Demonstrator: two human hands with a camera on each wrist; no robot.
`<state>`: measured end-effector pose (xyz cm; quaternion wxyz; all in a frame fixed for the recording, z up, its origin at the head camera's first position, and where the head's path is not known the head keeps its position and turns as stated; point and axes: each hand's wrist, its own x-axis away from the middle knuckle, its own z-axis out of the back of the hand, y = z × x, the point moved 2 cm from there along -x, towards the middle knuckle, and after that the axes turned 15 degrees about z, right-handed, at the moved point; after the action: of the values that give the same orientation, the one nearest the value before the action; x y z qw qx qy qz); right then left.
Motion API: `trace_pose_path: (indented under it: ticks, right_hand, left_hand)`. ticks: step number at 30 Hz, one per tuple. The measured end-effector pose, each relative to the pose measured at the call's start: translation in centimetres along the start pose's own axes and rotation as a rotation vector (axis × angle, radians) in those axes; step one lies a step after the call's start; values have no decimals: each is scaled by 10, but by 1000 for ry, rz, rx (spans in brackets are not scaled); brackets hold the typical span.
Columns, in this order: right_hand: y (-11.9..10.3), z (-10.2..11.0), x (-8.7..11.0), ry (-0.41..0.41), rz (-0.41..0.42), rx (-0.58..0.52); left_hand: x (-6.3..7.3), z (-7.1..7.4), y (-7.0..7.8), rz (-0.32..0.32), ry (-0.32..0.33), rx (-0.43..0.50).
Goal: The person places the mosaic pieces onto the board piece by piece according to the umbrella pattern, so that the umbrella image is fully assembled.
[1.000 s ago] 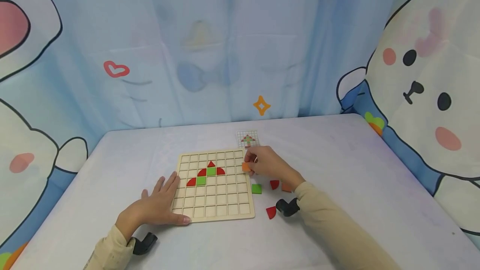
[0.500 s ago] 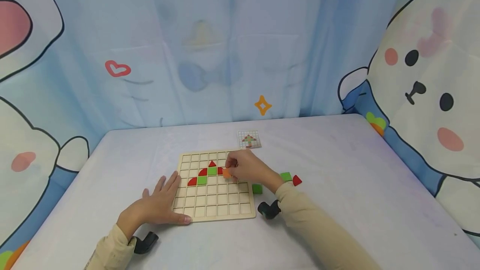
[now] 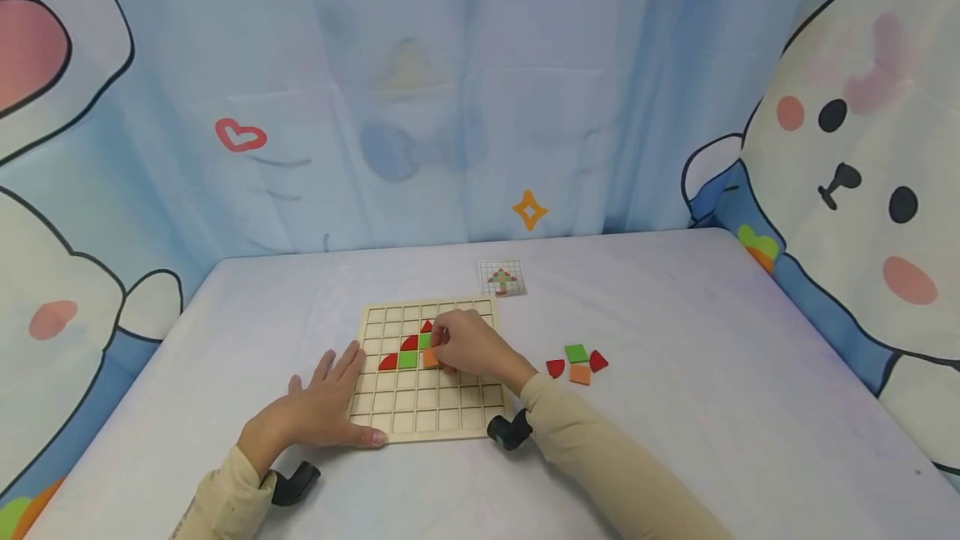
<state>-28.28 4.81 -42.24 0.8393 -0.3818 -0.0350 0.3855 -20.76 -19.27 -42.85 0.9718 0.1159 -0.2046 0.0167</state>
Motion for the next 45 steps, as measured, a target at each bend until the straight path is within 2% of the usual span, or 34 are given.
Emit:
trace_pose_path:
  ticks: [4,13,22,30,34,40,45]
  right_hand:
    - [-1,-3,-2,19,-23,42]
    - [-2,-7,-2,-1,-5,68]
    - [-2,-12,-2,-44,89,142]
    - [-3,-9,1,-65,97,127]
    - [-4,-1,7,-60,117,110]
    - [-5,22,24,-10,146,81]
    - [-4,43,42,23,123,131]
  left_hand:
    - [-1,1,1,-1,-1,0]
    - [0,2,4,4,-13,8]
    - [1,1,3,3,-7,5]
    - [2,1,3,-5,-4,7]
    - [1,0,3,4,-9,-1]
    - [1,0,4,8,-5,4]
    - [2,1,2,5,-5,12]
